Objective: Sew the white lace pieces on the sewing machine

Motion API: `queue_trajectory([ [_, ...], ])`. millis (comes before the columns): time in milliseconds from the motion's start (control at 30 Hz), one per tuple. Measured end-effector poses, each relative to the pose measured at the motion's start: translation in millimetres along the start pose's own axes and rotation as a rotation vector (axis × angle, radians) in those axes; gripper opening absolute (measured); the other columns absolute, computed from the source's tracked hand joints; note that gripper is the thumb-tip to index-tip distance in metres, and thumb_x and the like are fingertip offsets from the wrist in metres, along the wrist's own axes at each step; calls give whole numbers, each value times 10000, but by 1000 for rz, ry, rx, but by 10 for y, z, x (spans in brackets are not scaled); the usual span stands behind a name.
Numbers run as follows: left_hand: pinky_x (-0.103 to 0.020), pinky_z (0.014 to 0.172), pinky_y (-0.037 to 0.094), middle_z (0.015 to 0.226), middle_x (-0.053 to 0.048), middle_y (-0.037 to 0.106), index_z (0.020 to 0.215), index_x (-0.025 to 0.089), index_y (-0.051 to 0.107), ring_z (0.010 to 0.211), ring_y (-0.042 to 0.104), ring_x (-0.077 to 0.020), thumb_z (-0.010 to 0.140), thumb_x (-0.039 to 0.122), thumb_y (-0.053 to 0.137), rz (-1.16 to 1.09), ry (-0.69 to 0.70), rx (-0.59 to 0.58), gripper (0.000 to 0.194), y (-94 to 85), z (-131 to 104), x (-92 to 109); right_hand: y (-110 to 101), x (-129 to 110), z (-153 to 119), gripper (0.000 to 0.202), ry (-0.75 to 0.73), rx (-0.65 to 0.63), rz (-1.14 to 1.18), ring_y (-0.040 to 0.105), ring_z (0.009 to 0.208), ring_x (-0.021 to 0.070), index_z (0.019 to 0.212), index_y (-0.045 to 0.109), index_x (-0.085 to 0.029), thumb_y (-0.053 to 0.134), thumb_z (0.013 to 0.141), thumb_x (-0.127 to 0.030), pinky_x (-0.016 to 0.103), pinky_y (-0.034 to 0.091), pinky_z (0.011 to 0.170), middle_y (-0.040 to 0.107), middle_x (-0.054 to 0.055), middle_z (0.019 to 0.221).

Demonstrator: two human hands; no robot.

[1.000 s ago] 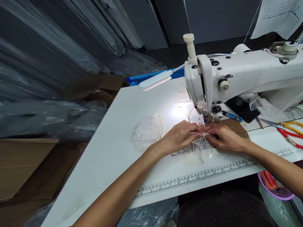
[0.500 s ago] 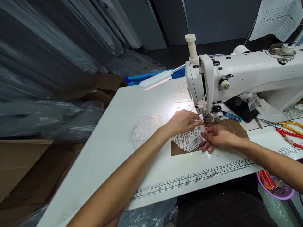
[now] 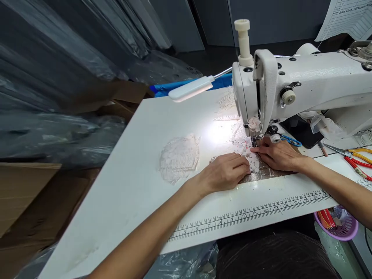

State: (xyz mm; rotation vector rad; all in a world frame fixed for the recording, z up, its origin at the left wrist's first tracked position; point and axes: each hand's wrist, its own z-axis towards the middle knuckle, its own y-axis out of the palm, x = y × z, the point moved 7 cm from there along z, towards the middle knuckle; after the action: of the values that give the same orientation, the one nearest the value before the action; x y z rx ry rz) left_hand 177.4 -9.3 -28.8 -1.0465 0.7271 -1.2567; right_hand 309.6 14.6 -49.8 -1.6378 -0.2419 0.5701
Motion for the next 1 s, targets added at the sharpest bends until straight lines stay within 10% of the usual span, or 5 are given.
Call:
queue_trajectory([
  [300,-283,643,596,865,-63,718,830,138,644,727,666,-139,951,151,552,14,65,236,152,-40,12,23,-5,52,-52,396,34,137,108,601,805,178,1320,639,-283,467,963,-276,274,417,646,648,100,1115],
  [567,-252,661,623,860,-61,719,861,132,647,774,691,-129,914,115,615,-81,-76,404,64,-138,-21,-61,-84,17,-248,301,-155,246,395,621,765,161,972,753,-171,483,841,-165,291,461,716,708,45,855],
  [1000,-284,644,578,927,-56,760,852,148,631,750,697,-138,919,106,579,32,13,292,94,-35,13,11,46,-244,-291,355,-269,72,134,552,829,187,1162,721,-223,497,888,-195,301,365,631,593,86,954],
])
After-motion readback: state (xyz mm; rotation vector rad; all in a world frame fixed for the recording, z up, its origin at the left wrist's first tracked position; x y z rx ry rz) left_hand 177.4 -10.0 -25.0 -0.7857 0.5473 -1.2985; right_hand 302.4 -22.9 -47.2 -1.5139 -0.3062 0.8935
